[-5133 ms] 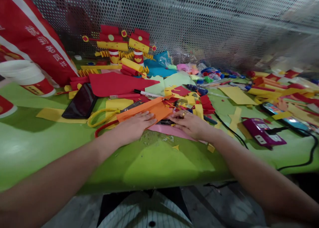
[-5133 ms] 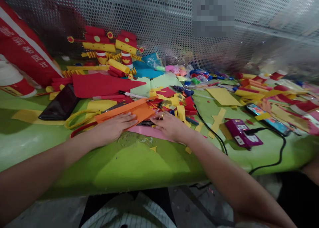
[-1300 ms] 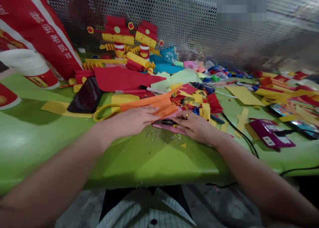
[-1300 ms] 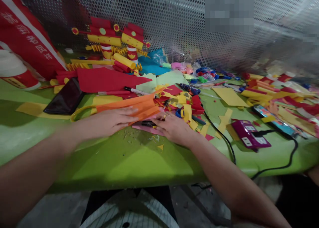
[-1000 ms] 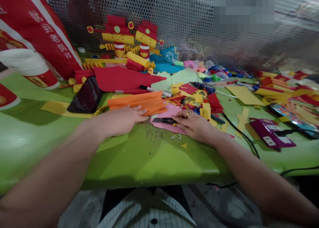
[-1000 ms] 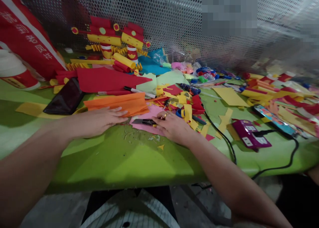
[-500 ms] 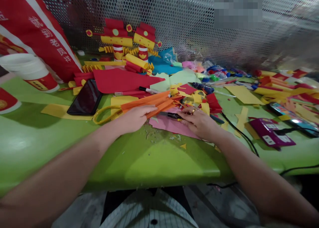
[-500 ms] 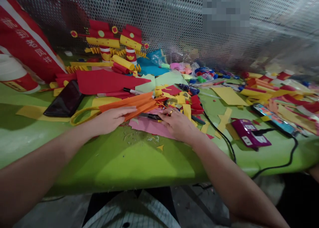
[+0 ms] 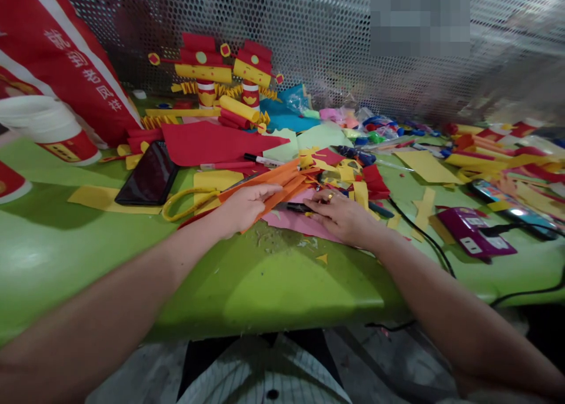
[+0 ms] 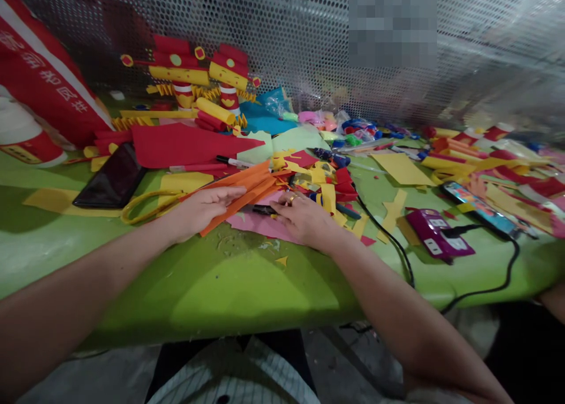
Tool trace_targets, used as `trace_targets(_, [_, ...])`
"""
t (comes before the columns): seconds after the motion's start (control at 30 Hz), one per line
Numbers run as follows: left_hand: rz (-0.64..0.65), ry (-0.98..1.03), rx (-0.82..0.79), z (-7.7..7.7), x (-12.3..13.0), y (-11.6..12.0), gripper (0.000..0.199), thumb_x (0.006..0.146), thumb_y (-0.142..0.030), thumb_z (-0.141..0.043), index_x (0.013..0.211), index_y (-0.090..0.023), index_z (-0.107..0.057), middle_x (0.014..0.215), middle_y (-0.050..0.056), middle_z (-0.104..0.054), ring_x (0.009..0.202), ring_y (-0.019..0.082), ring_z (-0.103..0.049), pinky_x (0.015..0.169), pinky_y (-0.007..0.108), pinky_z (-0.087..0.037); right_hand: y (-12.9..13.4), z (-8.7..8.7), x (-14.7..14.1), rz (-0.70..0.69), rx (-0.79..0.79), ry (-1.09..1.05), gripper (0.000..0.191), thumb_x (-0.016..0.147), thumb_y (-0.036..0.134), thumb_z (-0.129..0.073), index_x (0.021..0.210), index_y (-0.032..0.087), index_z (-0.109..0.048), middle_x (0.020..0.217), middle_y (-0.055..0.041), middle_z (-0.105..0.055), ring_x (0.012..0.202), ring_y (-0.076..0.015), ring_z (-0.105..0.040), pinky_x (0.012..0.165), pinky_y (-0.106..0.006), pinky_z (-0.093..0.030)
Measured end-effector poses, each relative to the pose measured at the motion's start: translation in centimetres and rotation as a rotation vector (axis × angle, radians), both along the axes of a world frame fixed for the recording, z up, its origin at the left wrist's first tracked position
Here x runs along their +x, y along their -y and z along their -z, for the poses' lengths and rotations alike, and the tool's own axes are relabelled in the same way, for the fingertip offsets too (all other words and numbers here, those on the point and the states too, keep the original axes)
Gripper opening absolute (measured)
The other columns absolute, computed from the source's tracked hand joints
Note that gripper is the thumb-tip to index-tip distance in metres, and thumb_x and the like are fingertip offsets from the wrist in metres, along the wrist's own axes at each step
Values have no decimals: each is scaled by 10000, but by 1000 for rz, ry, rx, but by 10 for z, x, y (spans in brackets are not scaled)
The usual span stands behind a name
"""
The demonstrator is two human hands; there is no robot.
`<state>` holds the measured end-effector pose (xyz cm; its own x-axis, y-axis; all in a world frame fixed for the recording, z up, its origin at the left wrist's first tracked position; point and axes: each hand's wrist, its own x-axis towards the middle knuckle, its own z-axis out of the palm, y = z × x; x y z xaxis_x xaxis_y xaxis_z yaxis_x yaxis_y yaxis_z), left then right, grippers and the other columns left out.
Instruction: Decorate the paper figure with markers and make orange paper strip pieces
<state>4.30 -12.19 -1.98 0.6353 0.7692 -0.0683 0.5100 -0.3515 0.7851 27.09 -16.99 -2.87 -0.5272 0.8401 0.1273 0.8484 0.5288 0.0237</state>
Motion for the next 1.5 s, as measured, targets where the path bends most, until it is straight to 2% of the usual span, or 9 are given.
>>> trace_targets(0.17, [12, 64, -32, 7, -2, -3, 576, 751, -95, -323, 1316, -118, -432, 1400, 65, -452, 1256, 157, -448, 1047, 321, -366, -9, -2, -13, -99, -53, 15, 389, 898, 274, -411, 1234, 161, -573, 1148, -138, -624, 998, -245, -592, 874, -414, -482])
trace_targets(0.5, [-39, 190, -131, 12, 0, -3, 597, 699, -60, -367, 1277, -137, -489, 1360, 52, -504, 1239, 179, -470, 1058, 345, -350, -17, -6, -25, -115, -79, 5, 346, 908, 231, -419, 1183, 143, -611, 1174, -134, -615, 1046, -246, -570, 884, -390, -472])
trace_targets(0.6, [-3, 50, -19, 4, -2, -1, 626, 698, -33, -334, 1299, -141, -470, 1380, 46, -482, 1260, 159, -443, 1068, 322, -331, -16, -2, -23, -136, -46, -3, 350, 917, 242, -400, 1188, 162, -608, 1166, -123, -621, 1025, -246, -577, 864, -397, -483])
trace_targets(0.7, [79, -220, 218, -10, -12, 2, 577, 765, -50, -315, 1313, -152, -465, 1434, 50, -408, 1327, 159, -341, 1110, 336, -238, -16, -1, -21, -159, -24, 10, 358, 921, 227, -381, 1198, 172, -600, 1139, -121, -634, 992, -234, -590, 843, -391, -495])
trace_targets(0.83, [305, -554, 426, -22, -32, 4, 508, 836, -114, -376, 1302, -283, -483, 1495, 18, -293, 1386, 259, -191, 1095, 517, -148, -16, -1, -20, -177, -7, 30, 369, 921, 246, -380, 1223, 171, -579, 1118, -122, -646, 980, -225, -597, 836, -387, -497])
trace_targets(0.9, [365, -691, 409, -25, -38, 4, 526, 834, -114, -409, 1301, -349, -468, 1496, 11, -288, 1378, 300, -202, 1051, 583, -168, -16, 0, -19, -180, 6, 29, 372, 925, 268, -376, 1233, 190, -569, 1123, -113, -647, 1003, -222, -590, 848, -391, -489])
trace_targets(1.03, [361, -797, 354, -27, -38, 3, 507, 876, -143, -380, 1327, -370, -422, 1492, 5, -292, 1371, 292, -227, 1039, 563, -193, -17, 2, -19, -178, 9, 26, 371, 924, 291, -391, 1237, 199, -567, 1117, -110, -651, 1029, -224, -580, 856, -386, -481])
trace_targets(1.27, [372, -821, 318, -27, -37, 2, 462, 903, -305, -436, 1352, -384, -362, 1502, 28, -255, 1380, 307, -193, 1031, 593, -157, -21, 4, -15, -193, -18, 21, 360, 917, 264, -412, 1240, 219, -564, 1146, -97, -636, 1024, -217, -576, 833, -369, -490])
trace_targets(1.5, [365, -853, 303, -26, -38, 2, 479, 896, -333, -457, 1355, -401, -336, 1502, 30, -251, 1375, 314, -209, 1023, 579, -193, -23, 1, -17, -189, -51, 17, 354, 899, 227, -443, 1227, 211, -575, 1136, -99, -640, 995, -217, -590, 833, -371, -490])
